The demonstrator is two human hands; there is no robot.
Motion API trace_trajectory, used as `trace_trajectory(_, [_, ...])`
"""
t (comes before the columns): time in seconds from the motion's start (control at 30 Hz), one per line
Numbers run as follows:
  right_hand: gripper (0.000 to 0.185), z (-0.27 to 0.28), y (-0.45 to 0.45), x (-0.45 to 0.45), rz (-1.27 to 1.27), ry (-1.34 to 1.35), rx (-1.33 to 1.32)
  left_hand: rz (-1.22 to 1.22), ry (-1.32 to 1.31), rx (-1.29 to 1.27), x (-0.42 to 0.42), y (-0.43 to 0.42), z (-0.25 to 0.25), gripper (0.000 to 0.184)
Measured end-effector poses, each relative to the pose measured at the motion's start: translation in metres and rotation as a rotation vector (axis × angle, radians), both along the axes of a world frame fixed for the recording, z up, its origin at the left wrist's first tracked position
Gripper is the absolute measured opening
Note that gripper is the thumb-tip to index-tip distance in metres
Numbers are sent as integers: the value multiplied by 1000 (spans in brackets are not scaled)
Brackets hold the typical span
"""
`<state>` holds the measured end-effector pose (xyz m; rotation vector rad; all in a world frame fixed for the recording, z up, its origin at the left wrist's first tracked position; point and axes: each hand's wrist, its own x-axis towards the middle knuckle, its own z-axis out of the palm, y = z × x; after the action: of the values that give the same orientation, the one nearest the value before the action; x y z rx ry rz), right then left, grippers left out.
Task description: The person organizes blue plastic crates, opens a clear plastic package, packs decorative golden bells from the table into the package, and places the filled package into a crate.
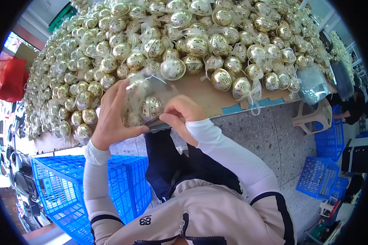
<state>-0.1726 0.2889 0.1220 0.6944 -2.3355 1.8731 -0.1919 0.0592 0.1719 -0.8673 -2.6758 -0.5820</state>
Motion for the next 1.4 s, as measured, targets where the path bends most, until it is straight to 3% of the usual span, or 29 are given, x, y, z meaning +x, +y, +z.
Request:
trace_trajectory(0.17, [19,49,-9,-38,-69,514,59,277,215,340,13,23,-10,116])
trace_trajectory(0.27, [33,57,-10,-54,-2,573,-103,401,346,539,15,52,-32,117])
trace_trajectory(0.37, [43,45,-6,-67,138,576,-210,473,315,630,20,61,-42,115])
trace_trajectory(0.4, [44,37,-8,-68,171,521,-308,470,349,616,20,49,-41,103])
trace_trajectory(0.47, [46,29,-9,-72,244,471,-382,307,247,908,8,3,-44,87])
trace_trajectory(0.6, [52,19,-21,-85,352,469,-387,-240,24,1397,-18,-4,-26,57])
trace_trajectory(0.7, [53,6,-38,-79,275,411,-508,-30,83,1367,-17,1,-29,53])
trace_trajectory(0.77, [54,-4,-41,-78,225,404,-520,-12,205,1341,-19,4,-39,63])
trace_trajectory(0.83, [51,-9,-39,-81,193,445,-427,61,369,1262,-18,11,-42,67])
trace_trajectory(1.1, [54,32,-19,-103,113,805,-171,130,537,957,-10,-2,-48,68])
trace_trajectory(1.17, [53,38,-19,-104,185,790,-197,117,509,973,-5,-3,-53,60])
trace_trajectory(1.2, [49,43,-21,-97,155,626,-230,96,499,1036,-4,1,-53,57])
trace_trajectory(1.27, [50,41,-15,-112,272,852,-120,-5,530,1034,-8,-1,-57,51])
trace_trajectory(1.4, [26,61,-8,-110,382,990,-49,-33,573,939,-5,-12,-55,30])
